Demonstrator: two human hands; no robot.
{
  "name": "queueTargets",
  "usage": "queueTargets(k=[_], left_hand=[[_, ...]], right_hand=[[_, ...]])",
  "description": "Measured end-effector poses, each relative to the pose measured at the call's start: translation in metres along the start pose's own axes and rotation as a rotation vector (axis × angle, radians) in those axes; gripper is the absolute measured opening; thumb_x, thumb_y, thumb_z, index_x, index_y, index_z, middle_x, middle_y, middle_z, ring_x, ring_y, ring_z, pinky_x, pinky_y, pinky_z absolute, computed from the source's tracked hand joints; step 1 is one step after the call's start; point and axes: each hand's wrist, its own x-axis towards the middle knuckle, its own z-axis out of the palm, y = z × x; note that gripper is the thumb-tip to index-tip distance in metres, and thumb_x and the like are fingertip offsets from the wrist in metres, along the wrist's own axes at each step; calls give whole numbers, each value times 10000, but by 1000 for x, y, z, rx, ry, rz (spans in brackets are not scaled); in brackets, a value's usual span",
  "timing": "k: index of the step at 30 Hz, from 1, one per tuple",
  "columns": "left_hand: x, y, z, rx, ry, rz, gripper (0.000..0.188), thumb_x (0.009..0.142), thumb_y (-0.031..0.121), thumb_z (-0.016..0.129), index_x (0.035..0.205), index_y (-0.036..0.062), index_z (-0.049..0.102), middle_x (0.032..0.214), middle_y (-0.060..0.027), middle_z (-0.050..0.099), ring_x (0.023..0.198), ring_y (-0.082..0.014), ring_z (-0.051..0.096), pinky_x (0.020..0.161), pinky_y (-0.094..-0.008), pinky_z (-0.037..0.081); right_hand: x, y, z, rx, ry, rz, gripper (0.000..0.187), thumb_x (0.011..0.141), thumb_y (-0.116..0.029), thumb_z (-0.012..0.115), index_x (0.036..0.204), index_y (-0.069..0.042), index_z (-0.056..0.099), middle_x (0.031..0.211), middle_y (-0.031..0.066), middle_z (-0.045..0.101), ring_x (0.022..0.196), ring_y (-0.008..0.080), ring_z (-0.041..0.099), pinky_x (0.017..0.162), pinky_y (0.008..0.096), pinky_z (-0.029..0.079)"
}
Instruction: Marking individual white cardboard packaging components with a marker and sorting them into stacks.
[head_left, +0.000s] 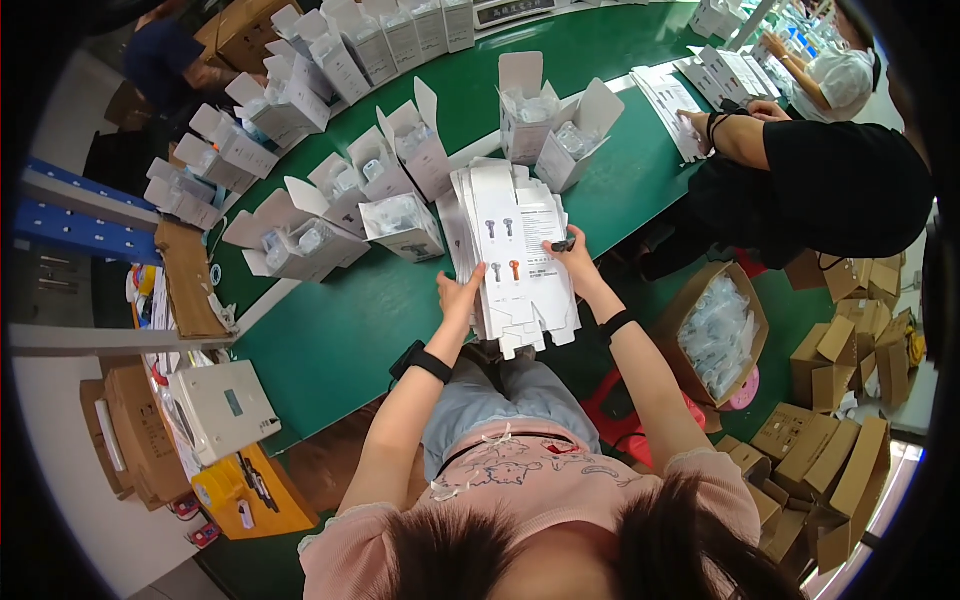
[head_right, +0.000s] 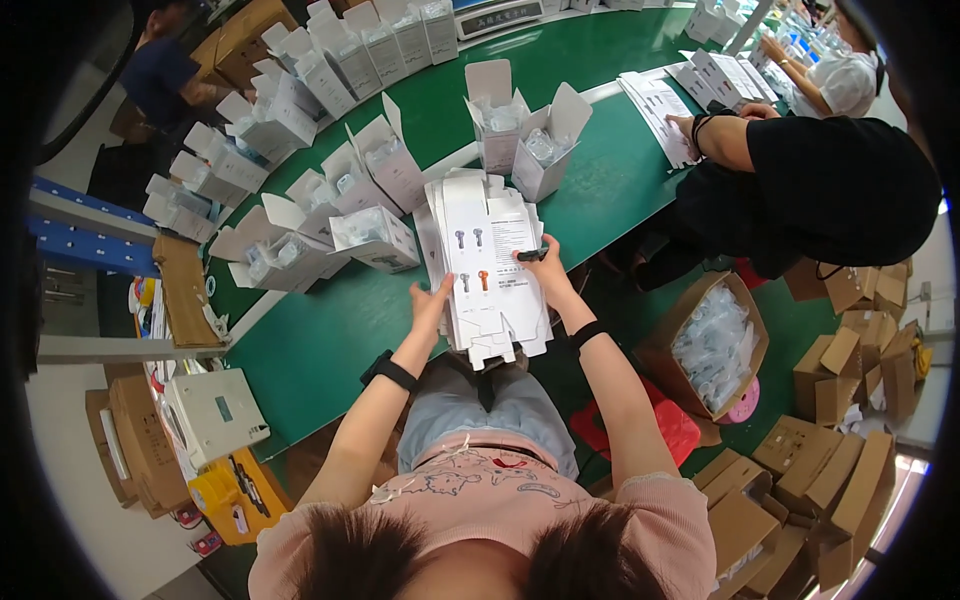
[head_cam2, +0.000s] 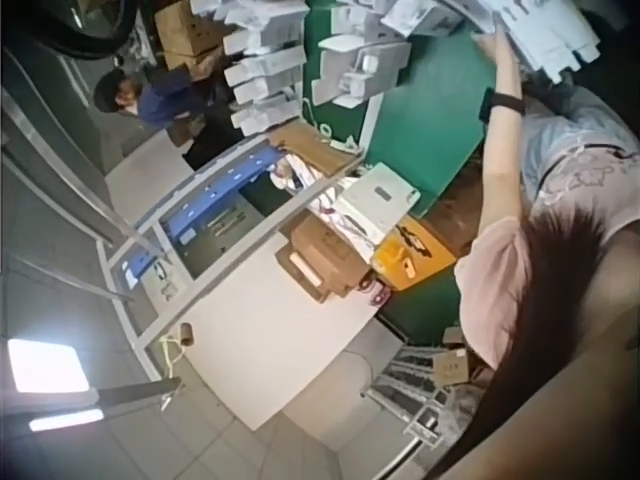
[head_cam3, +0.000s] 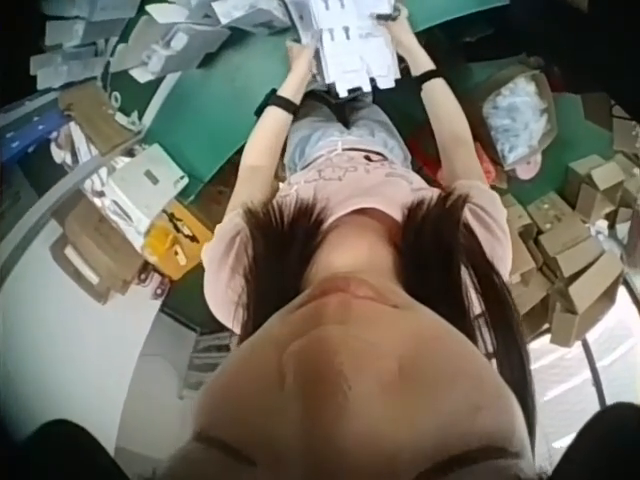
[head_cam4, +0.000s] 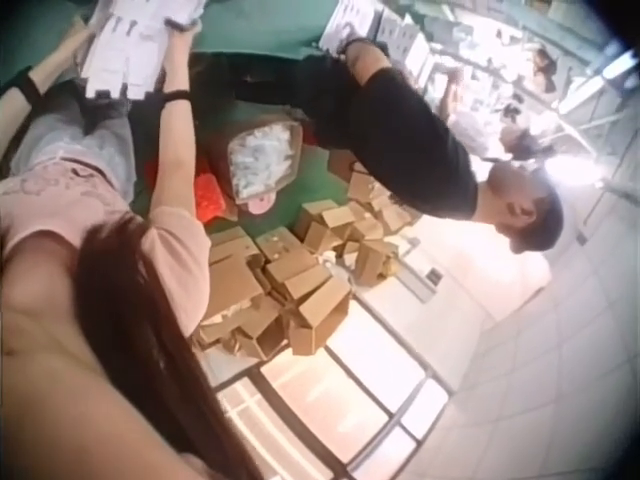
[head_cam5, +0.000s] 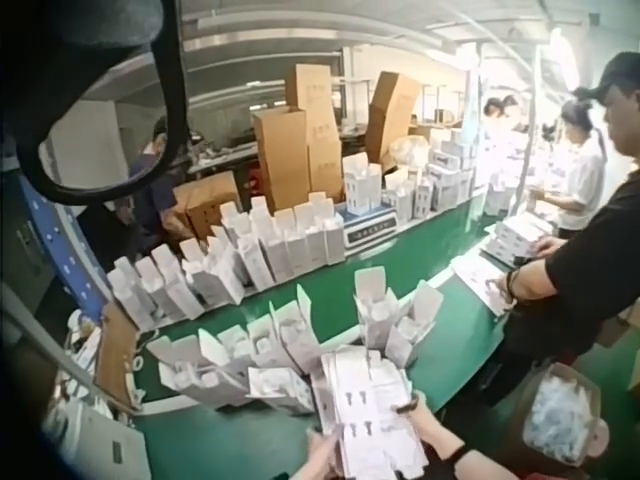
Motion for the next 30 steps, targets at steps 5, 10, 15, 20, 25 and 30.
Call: queueTargets(k=[5,10,15,20,25,30], left_hand=[[-18,32,-2,-350,-356,-135,884,651,449,682,1213,-80,250,1107,-226,458,1030,-278,471,864,-343,372],[1,4,-13,-395,-590,-187,779,689,381,672,1180,-88,289,1068,-203,493,1015,-250,489,850,-307,382],[-35,15,-11,-424,-561,-101,693,697,295,668,1153,-84,310,1064,-191,493,977,-234,508,822,-294,401],[-44,5,-21,-403,-599,-113,658,694,215,652,1168,-77,301,1067,-183,496,972,-227,516,804,-288,421],[-60,-8,-25,-319,-684,62,627,686,166,662,1144,-70,304,1046,-173,498,951,-218,524,780,-290,447],[-118,-5,-32,-265,-699,169,710,649,119,689,1182,-71,259,1093,-174,466,1003,-227,487,830,-303,413]], right_hand=[[-5,13,-4,78,75,-33,759,728,-199,670,1244,-15,145,1139,171,398,1008,213,435,837,314,382],[-5,19,-2,42,62,35,758,724,-205,672,1238,-9,151,1132,169,402,1006,213,439,836,314,382],[-24,22,-14,90,16,48,758,722,-221,674,1236,-4,161,1133,167,389,1009,221,440,821,326,408],[-58,17,-6,200,27,120,764,718,-205,677,1238,1,157,1128,169,383,1031,229,431,809,338,431],[-88,24,-6,228,76,157,712,738,-172,651,1254,-41,178,1159,141,355,1032,232,435,805,344,437],[-151,37,-28,248,156,79,697,742,-124,636,1266,-78,179,1161,125,363,1030,227,433,824,343,420]])
